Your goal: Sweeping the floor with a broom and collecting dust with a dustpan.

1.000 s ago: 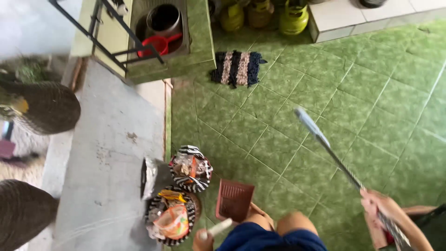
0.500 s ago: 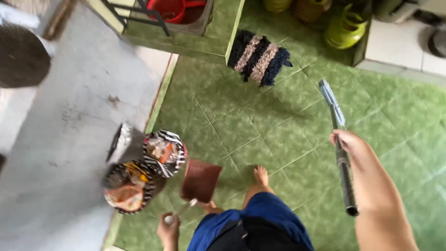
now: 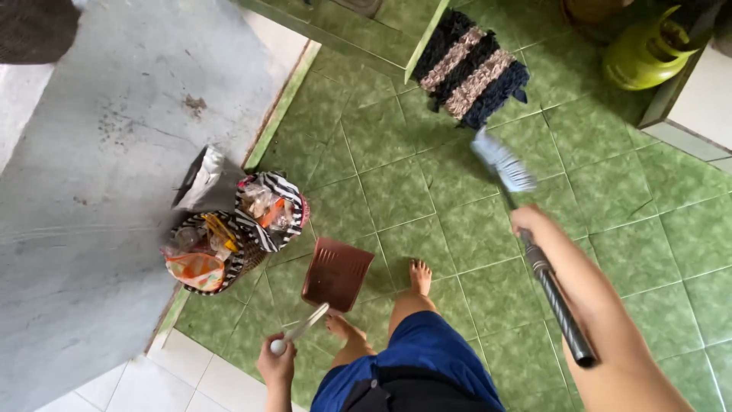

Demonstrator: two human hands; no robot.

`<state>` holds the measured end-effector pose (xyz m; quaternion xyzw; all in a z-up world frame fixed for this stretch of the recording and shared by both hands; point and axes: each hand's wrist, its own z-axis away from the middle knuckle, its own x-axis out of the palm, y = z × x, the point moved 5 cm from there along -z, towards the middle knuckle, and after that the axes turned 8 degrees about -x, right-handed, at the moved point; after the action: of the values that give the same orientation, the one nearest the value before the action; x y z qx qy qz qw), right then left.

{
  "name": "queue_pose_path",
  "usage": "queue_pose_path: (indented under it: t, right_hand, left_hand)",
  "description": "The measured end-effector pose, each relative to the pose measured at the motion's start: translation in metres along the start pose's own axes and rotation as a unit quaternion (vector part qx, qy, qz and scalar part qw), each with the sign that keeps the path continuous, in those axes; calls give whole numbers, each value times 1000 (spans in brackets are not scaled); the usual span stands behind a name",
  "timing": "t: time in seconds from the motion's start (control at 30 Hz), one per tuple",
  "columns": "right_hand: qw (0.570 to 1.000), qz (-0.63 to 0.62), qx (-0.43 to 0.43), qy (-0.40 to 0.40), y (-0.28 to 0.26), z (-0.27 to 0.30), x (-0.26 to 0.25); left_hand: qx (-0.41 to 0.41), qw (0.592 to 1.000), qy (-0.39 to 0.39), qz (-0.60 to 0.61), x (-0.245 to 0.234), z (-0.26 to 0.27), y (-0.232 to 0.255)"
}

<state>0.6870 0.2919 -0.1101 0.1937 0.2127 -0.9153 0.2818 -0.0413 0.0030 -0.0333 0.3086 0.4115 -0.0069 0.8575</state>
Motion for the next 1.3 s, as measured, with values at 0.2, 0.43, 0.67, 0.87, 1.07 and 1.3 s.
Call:
queue_pose_path:
  t: [0.2, 0.43, 0.67, 0.87, 1.07, 1.3]
  right_hand:
    - [978, -185, -66, -76, -42, 28, 126]
    - [969, -123, -72, -202, -104, 154, 291]
    - [967, -107, -64, -221, -96, 217, 306]
    - [989, -53, -41, -129, -106, 223, 236]
    - [987, -52, -65, -136, -112, 142, 285]
    - [963, -13, -51, -264, -168, 213, 490]
  left_hand:
    - [21, 1000, -7, 4, -23, -24, -36]
    - [42, 999, 14, -21, -73, -55, -87]
    - [74, 997, 8, -1, -106, -99, -136]
    - [84, 996, -5, 7, -111, -137, -181]
    - [50, 998, 42, 25, -100, -178, -208]
    - [71, 990, 111, 49, -74, -219, -231]
